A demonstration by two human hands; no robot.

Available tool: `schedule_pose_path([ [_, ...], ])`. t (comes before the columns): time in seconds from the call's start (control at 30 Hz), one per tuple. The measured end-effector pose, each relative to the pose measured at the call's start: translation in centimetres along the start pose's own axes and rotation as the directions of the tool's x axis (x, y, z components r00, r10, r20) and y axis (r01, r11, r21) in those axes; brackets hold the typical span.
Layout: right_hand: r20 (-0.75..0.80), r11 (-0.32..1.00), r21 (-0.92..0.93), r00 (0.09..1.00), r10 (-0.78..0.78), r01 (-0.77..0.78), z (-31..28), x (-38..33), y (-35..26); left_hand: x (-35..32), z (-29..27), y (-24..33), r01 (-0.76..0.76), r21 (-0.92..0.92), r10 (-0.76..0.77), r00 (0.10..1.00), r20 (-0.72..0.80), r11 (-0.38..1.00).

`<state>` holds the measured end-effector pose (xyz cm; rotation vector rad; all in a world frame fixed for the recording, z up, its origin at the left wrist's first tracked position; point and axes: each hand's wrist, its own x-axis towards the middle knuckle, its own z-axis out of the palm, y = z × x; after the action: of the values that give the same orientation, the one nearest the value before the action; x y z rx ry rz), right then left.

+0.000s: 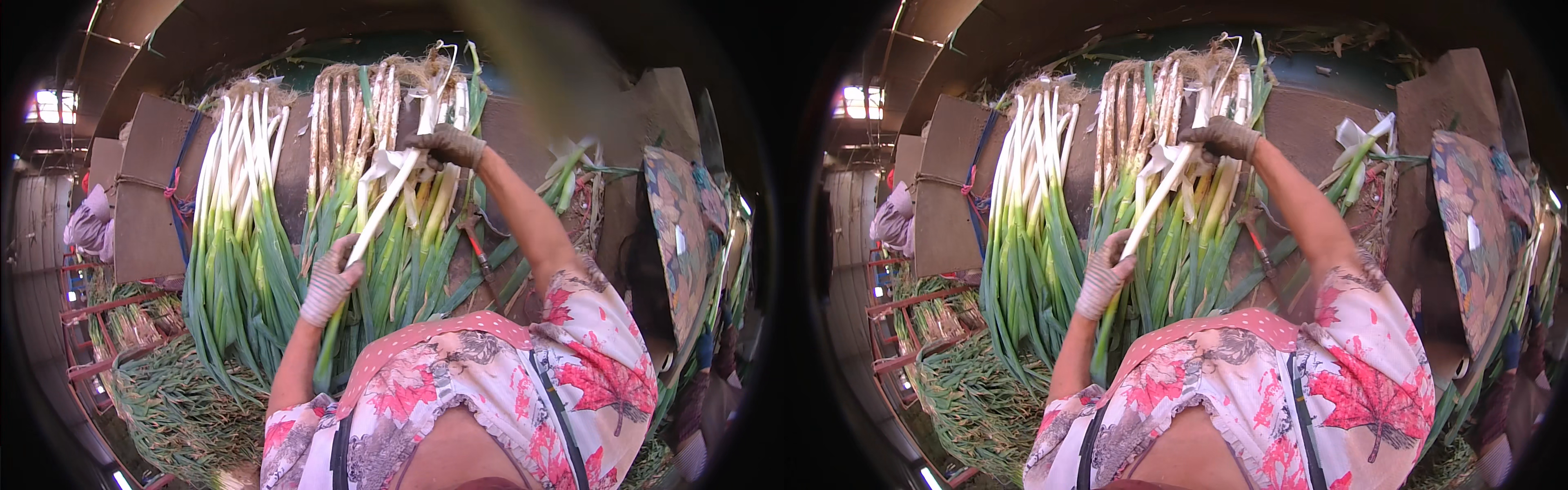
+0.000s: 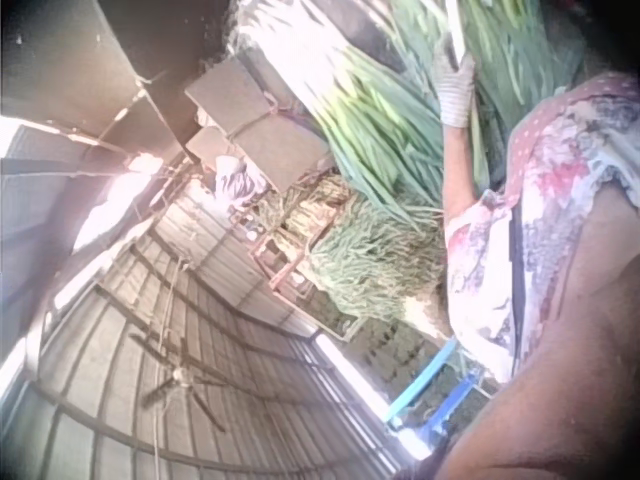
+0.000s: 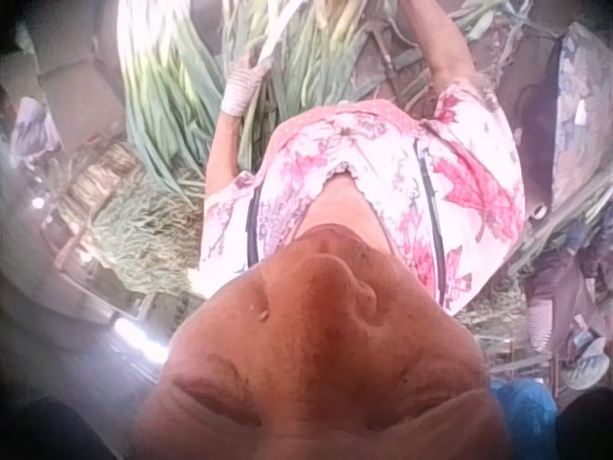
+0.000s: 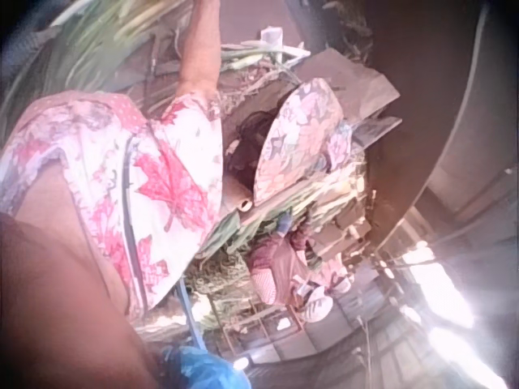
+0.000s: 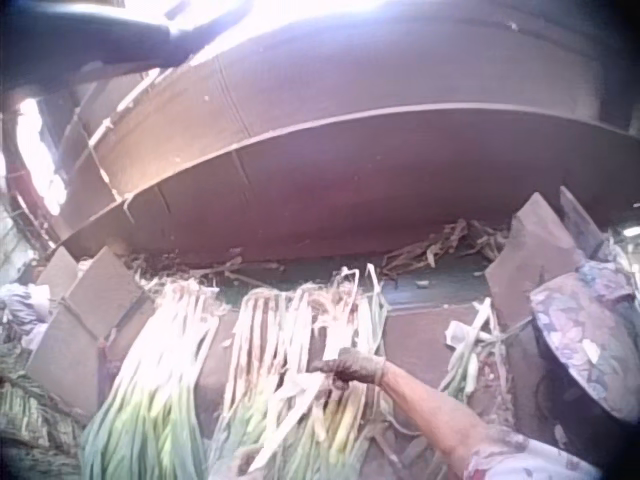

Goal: The person trims the roots and peels the outer layers of green onions using pruning shears before bundling them together by hand.

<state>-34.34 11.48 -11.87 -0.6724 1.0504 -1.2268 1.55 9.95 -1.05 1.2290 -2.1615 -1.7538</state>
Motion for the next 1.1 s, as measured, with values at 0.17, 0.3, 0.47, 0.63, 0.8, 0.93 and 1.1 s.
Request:
schedule_pose_path([
  [0.17,-0.356,0.872,-0.489,0.913,-0.199,-0.001,-8.5,0.6,-4.2,-2.2,-4.0,3.2,0.224,-0.127,-0.224,0.975,0.014,0.966],
  [0.3,-0.615,0.517,-0.775,0.622,-0.485,-0.363,-22.3,0.8,-10.0,-6.3,-8.0,1.4,0.263,-0.044,-0.267,0.951,-0.157,0.964],
  [0.47,-0.545,0.318,-0.752,0.273,-0.793,-0.577,-27.1,-6.8,-13.5,-5.6,-18.4,5.5,0.219,0.305,0.021,0.780,-0.625,0.927],
  [0.63,-0.435,0.187,-0.834,0.410,-0.801,-0.520,-10.5,-9.4,-3.9,-2.2,-29.1,3.0,0.075,0.706,0.412,0.766,-0.493,0.705],
  [0.8,-0.403,0.229,-0.905,0.550,-0.732,-0.359,-4.8,-16.2,9.3,-3.4,-36.7,4.7,0.287,0.942,0.554,0.762,-0.336,0.176],
  [0.93,-0.341,0.359,-0.928,0.604,-0.721,-0.095,0.8,-12.2,7.2,-10.2,-44.7,8.6,0.306,0.950,0.712,0.680,-0.174,-0.060],
  [1.1,-0.195,0.375,-0.918,0.675,-0.711,0.130,8.0,-5.5,2.8,-19.2,-50.1,11.4,0.632,0.772,0.703,0.519,-0.487,0.068],
])
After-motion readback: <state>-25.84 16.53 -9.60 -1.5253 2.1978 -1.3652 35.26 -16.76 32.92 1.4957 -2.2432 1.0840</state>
